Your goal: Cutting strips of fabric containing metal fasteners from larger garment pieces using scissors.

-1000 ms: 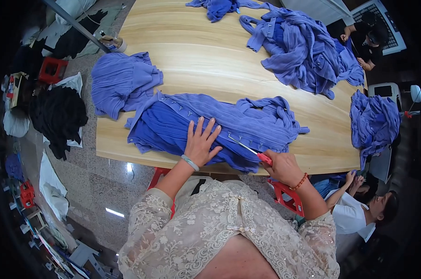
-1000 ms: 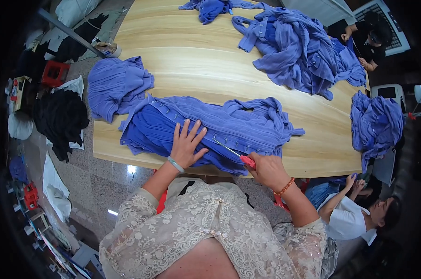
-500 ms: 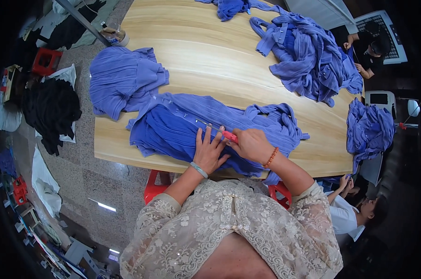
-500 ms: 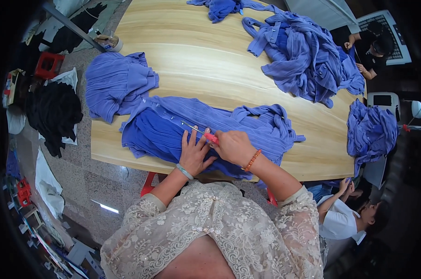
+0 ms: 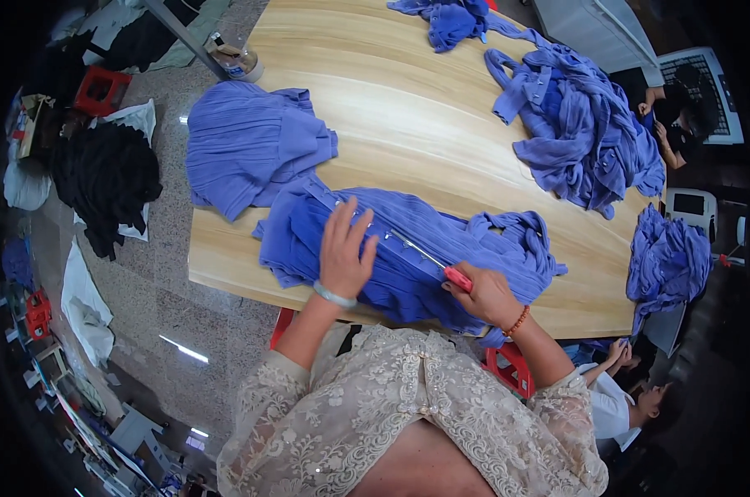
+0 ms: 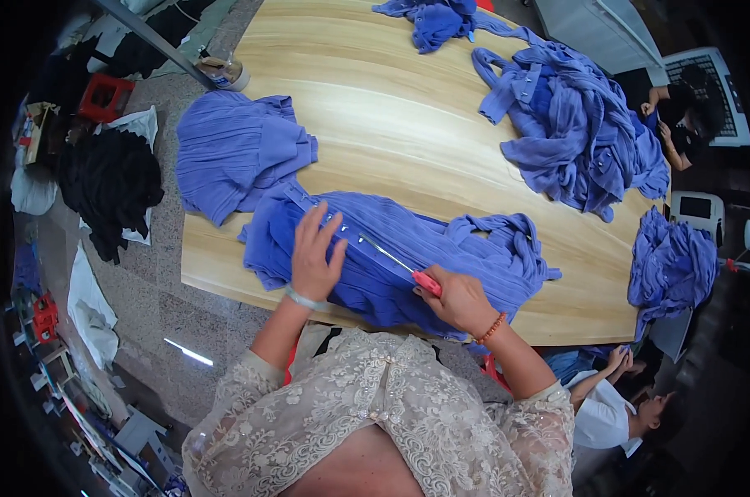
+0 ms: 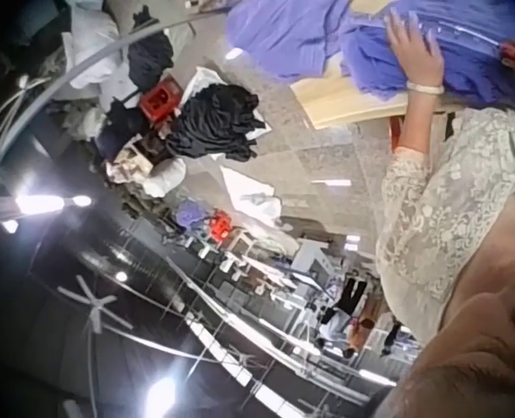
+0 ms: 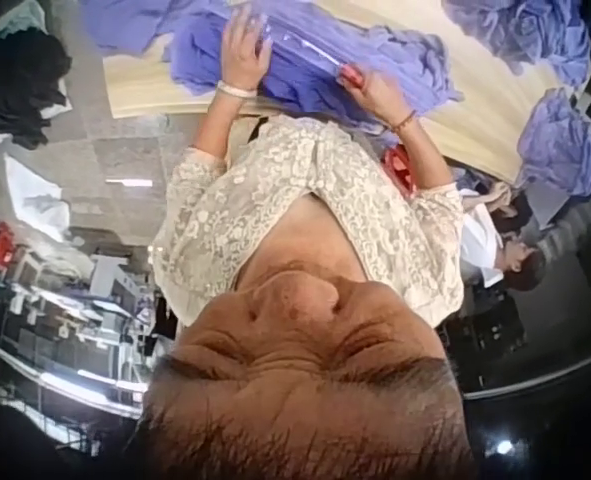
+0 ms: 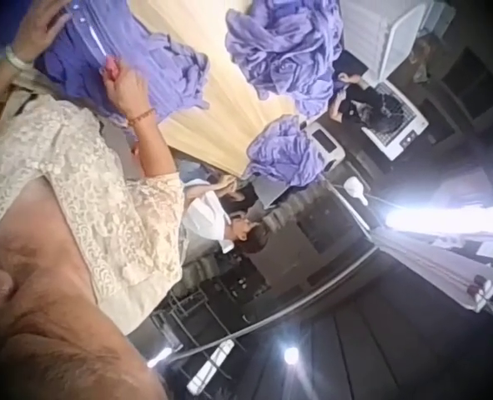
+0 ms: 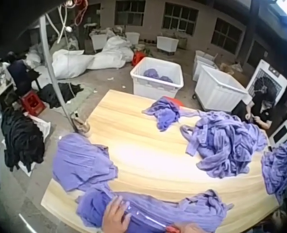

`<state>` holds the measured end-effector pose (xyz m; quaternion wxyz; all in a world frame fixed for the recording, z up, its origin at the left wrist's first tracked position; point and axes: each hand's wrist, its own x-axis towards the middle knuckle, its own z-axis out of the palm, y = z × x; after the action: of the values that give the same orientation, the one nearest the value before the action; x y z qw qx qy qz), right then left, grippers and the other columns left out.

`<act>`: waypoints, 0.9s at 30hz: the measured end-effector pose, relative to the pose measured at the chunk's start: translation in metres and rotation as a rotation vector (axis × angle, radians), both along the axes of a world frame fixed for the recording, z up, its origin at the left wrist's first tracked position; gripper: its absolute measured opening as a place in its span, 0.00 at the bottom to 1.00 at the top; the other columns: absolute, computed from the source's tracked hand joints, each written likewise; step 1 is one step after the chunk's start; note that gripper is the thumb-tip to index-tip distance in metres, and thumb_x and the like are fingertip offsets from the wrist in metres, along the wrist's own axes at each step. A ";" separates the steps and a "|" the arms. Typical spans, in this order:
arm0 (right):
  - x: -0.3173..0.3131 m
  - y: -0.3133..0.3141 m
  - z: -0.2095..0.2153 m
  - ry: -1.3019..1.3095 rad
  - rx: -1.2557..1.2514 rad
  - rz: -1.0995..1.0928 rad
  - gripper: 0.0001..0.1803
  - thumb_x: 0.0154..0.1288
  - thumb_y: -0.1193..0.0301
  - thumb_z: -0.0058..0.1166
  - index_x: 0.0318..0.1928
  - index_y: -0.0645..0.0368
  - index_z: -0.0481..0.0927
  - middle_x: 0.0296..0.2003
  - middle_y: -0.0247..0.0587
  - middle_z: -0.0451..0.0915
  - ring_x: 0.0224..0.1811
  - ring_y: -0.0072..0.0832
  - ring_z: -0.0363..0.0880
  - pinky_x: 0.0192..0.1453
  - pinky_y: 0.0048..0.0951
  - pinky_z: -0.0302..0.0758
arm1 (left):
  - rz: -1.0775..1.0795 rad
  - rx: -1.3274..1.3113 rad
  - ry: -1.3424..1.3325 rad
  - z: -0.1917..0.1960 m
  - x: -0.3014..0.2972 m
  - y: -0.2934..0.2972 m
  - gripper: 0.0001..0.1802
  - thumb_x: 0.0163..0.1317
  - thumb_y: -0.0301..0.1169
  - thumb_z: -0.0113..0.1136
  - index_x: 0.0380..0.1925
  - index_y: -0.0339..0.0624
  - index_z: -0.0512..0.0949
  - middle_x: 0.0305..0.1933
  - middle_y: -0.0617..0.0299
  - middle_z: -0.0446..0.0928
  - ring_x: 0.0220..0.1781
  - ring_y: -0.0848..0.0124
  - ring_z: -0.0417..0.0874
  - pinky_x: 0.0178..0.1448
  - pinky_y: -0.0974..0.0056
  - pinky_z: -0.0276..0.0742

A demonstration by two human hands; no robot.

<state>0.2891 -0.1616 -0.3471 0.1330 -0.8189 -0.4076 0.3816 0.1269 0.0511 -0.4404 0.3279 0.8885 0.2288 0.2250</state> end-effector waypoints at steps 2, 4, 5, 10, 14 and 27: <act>-0.005 0.008 0.002 -0.017 0.003 0.038 0.17 0.65 0.56 0.59 0.45 0.55 0.78 0.28 0.53 0.81 0.32 0.53 0.80 0.35 0.47 0.73 | -0.003 0.089 0.221 -0.011 0.003 0.025 0.27 0.62 0.40 0.61 0.60 0.42 0.74 0.68 0.46 0.66 0.72 0.44 0.61 0.72 0.41 0.56; -0.005 0.020 0.003 -0.038 0.004 0.074 0.17 0.66 0.56 0.59 0.44 0.56 0.78 0.27 0.53 0.80 0.31 0.53 0.80 0.34 0.48 0.73 | -0.030 0.076 0.365 -0.036 -0.001 0.038 0.32 0.62 0.51 0.59 0.61 0.43 0.74 0.69 0.47 0.66 0.74 0.44 0.58 0.75 0.38 0.49; -0.006 0.027 0.004 -0.052 -0.036 0.109 0.17 0.66 0.56 0.58 0.43 0.56 0.78 0.25 0.53 0.80 0.30 0.53 0.80 0.33 0.48 0.73 | -0.056 0.042 0.465 -0.045 -0.004 0.041 0.34 0.62 0.54 0.58 0.62 0.44 0.74 0.70 0.47 0.66 0.74 0.44 0.57 0.75 0.38 0.47; -0.005 0.060 0.001 -0.073 -0.106 0.170 0.17 0.67 0.56 0.55 0.39 0.57 0.76 0.24 0.53 0.81 0.30 0.52 0.81 0.33 0.50 0.74 | -0.099 -0.019 0.520 -0.060 -0.006 0.051 0.39 0.60 0.61 0.56 0.62 0.45 0.74 0.71 0.47 0.65 0.75 0.44 0.56 0.77 0.40 0.43; -0.003 0.093 -0.016 -0.093 -0.090 0.185 0.18 0.65 0.55 0.56 0.41 0.58 0.77 0.24 0.54 0.80 0.30 0.52 0.81 0.34 0.50 0.74 | -0.108 -0.055 0.504 -0.062 -0.004 0.053 0.39 0.58 0.61 0.58 0.62 0.44 0.74 0.73 0.44 0.61 0.75 0.43 0.56 0.77 0.41 0.43; -0.011 0.173 -0.060 -0.116 -0.088 0.208 0.19 0.62 0.55 0.59 0.37 0.62 0.80 0.30 0.55 0.83 0.35 0.52 0.83 0.39 0.49 0.78 | -0.104 -0.067 0.466 -0.063 -0.011 0.055 0.39 0.55 0.59 0.63 0.60 0.45 0.76 0.75 0.33 0.50 0.76 0.42 0.53 0.76 0.43 0.46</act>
<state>0.2782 0.0112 -0.4071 0.0328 -0.7980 -0.4802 0.3627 0.1162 0.1061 -0.5037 0.3069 0.9156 0.2595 -0.0111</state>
